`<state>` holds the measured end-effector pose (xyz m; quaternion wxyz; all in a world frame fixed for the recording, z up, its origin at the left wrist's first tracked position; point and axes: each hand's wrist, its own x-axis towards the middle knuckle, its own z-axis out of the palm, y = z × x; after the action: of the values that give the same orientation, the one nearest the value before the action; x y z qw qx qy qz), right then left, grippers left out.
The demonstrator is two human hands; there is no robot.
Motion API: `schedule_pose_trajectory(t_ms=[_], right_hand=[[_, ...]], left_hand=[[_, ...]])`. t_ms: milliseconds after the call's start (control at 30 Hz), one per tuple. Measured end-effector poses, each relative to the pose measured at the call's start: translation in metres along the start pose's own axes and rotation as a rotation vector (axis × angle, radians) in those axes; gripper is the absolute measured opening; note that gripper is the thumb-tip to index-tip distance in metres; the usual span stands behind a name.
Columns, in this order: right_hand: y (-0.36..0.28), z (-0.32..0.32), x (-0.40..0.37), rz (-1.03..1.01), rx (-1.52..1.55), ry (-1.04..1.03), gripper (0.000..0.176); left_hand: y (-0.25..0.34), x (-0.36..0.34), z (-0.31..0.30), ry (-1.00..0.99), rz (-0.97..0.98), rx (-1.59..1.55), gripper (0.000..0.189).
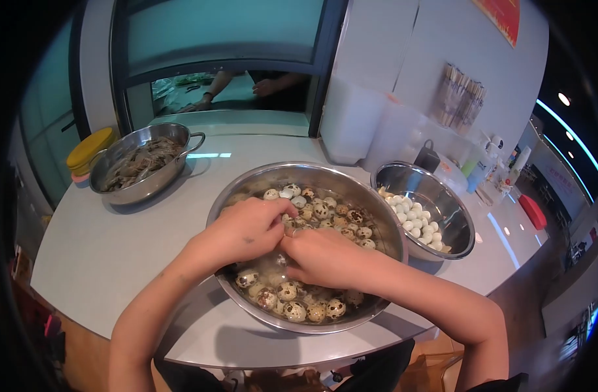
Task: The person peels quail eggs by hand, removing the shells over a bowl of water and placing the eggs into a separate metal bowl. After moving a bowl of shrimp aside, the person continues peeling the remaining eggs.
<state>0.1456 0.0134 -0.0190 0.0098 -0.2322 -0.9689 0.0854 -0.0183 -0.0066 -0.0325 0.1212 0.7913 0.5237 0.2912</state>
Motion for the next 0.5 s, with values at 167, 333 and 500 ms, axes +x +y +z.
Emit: schedule_pose_trajectory(t_ms=[167,333,500], right_hand=[[0.006,-0.016,-0.008,0.055,0.022,0.033,0.027],[0.010,-0.021,-0.017,0.184,-0.126,-0.027,0.026],[0.012,-0.021,-0.019,-0.076,-0.035,0.217,0.018]], left_hand=[[-0.001,-0.001,-0.003,0.024,0.046,-0.063,0.026],[0.000,0.001,-0.004,-0.042,0.028,-0.059,0.027],[-0.003,0.000,0.000,0.025,0.048,-0.084,0.029]])
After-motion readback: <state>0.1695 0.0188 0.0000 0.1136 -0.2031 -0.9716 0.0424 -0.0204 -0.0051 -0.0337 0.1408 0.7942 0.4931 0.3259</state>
